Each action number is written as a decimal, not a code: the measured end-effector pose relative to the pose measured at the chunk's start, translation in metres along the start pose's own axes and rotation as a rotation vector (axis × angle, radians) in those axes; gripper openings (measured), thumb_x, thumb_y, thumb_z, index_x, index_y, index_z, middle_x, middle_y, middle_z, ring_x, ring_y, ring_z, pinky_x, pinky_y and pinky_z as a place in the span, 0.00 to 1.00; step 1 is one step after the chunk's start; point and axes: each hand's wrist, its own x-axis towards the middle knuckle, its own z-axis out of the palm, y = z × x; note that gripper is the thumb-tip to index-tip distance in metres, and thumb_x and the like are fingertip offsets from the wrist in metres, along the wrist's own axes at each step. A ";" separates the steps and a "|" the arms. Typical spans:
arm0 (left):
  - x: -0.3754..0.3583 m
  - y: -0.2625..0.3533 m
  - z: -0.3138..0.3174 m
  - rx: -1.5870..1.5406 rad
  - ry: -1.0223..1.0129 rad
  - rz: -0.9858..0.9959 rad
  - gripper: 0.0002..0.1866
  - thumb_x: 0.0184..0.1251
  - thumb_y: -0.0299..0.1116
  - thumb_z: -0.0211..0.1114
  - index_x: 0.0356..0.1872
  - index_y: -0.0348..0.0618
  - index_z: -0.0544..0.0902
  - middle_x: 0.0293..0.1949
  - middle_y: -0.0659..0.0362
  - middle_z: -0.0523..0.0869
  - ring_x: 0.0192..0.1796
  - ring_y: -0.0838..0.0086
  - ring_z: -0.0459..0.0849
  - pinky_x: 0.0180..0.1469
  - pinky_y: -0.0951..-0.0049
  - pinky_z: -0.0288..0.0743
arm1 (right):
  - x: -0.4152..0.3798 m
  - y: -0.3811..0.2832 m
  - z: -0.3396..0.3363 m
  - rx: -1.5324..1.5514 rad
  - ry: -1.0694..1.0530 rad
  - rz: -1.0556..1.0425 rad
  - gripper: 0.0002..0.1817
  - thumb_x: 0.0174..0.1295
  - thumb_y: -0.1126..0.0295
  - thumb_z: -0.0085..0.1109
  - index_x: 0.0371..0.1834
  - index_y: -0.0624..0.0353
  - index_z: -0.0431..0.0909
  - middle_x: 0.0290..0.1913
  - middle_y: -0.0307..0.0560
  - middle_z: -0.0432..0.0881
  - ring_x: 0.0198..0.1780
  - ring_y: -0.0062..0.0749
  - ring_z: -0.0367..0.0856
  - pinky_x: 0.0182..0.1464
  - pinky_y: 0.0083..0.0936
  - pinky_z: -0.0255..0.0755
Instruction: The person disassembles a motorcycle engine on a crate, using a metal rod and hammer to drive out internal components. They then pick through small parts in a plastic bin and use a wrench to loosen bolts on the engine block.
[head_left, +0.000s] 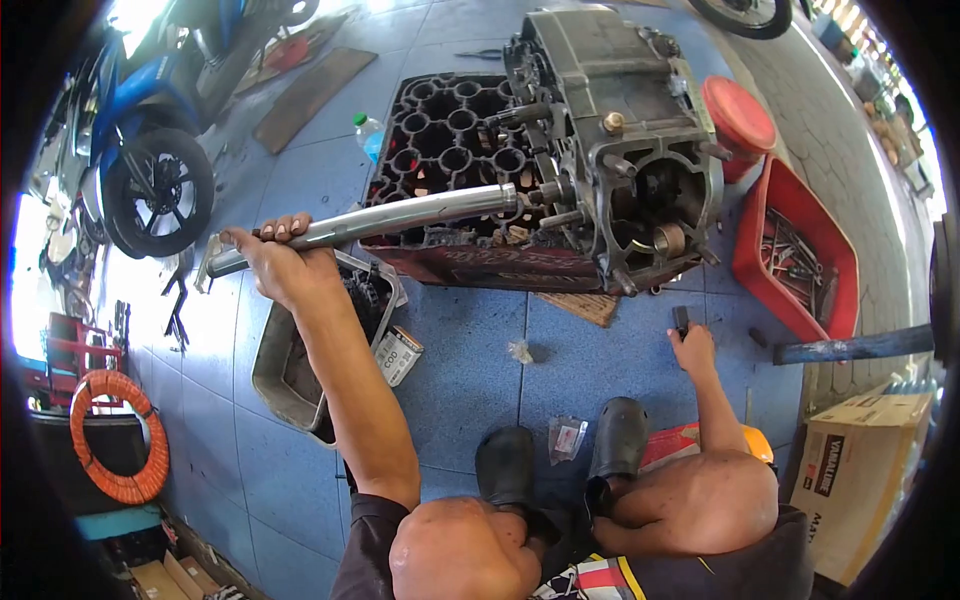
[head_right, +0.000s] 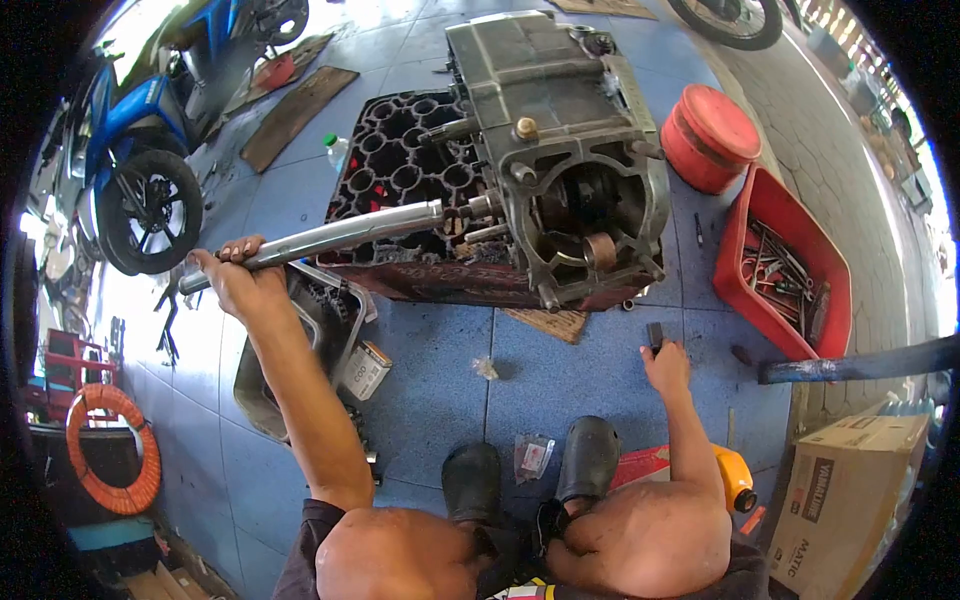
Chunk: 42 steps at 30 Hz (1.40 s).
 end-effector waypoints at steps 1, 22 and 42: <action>-0.004 -0.004 0.002 0.001 -0.004 -0.007 0.27 0.73 0.57 0.51 0.20 0.46 0.63 0.15 0.65 0.64 0.17 0.78 0.61 0.22 0.77 0.64 | 0.000 0.002 0.002 0.002 0.002 0.007 0.29 0.59 0.51 0.62 0.45 0.72 0.78 0.47 0.70 0.78 0.50 0.63 0.79 0.53 0.49 0.73; -0.026 -0.037 -0.016 -0.057 0.046 -0.128 0.29 0.75 0.57 0.48 0.21 0.43 0.64 0.18 0.61 0.64 0.21 0.71 0.64 0.26 0.72 0.68 | -0.001 -0.001 0.001 -0.027 0.050 -0.021 0.24 0.60 0.54 0.63 0.42 0.70 0.78 0.46 0.66 0.79 0.47 0.61 0.81 0.50 0.46 0.76; -0.051 0.026 -0.013 1.674 -1.138 0.812 0.23 0.61 0.54 0.68 0.33 0.43 0.75 0.19 0.53 0.81 0.22 0.60 0.83 0.25 0.67 0.75 | 0.004 -0.002 0.001 -0.011 0.026 -0.001 0.25 0.58 0.55 0.65 0.42 0.71 0.79 0.47 0.69 0.79 0.48 0.63 0.80 0.51 0.47 0.74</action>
